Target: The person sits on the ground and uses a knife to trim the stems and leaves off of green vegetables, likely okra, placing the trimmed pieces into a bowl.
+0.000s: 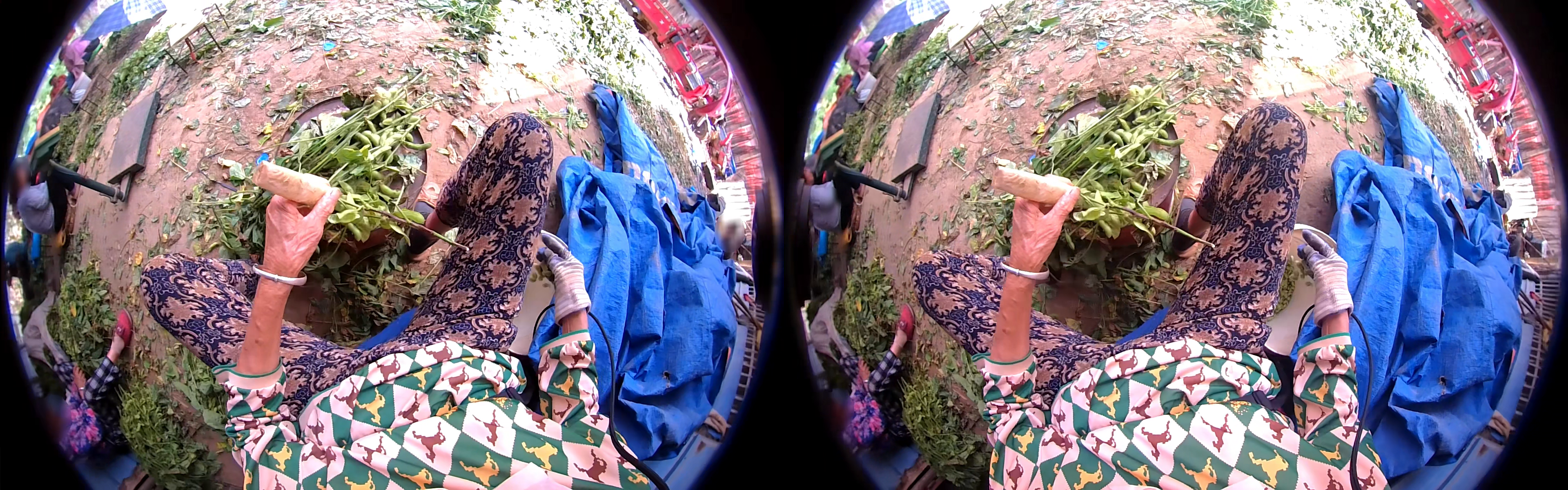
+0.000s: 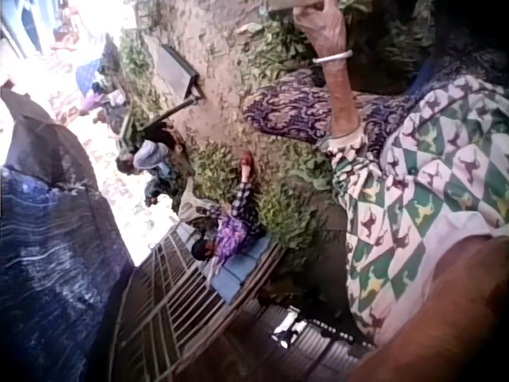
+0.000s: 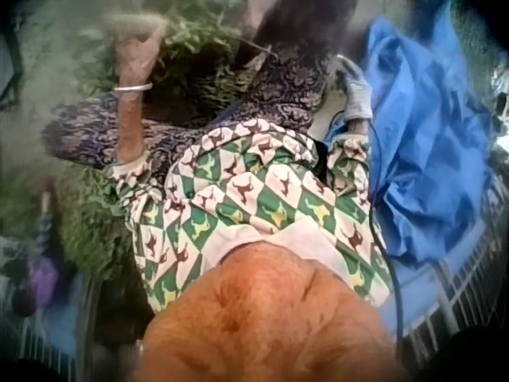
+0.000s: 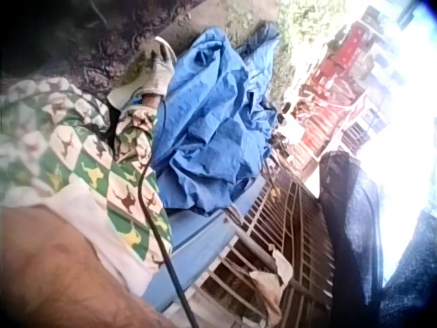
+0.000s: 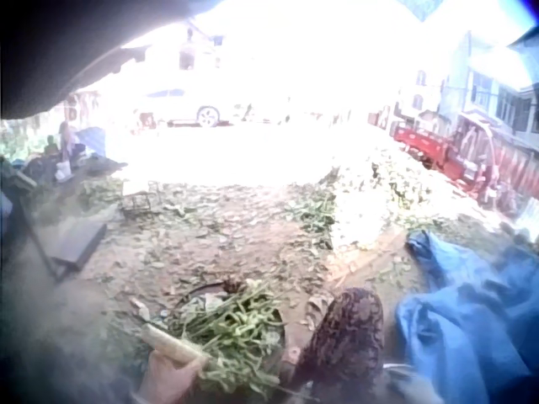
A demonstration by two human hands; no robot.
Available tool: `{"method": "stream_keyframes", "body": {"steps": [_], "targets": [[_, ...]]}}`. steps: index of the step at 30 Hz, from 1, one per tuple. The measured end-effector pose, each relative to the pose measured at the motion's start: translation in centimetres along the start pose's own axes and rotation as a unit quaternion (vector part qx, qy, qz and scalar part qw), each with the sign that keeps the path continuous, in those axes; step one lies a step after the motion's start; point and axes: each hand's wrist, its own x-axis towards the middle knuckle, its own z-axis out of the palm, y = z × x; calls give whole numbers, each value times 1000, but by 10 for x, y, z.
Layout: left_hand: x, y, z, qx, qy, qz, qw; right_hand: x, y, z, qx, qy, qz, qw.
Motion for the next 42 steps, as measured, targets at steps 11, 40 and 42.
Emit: {"method": "stream_keyframes", "body": {"steps": [11, 40, 42], "targets": [[94, -3, 33, 201, 6, 108, 974, 15, -5, 3, 236, 10, 33, 971], [104, 23, -13, -41, -207, -74, 975, 27, -182, 222, -173, -319, -184, 913], [105, 21, -12, -11, -185, -86, 979, 28, -173, 224, -146, -319, -205, 914]]}}
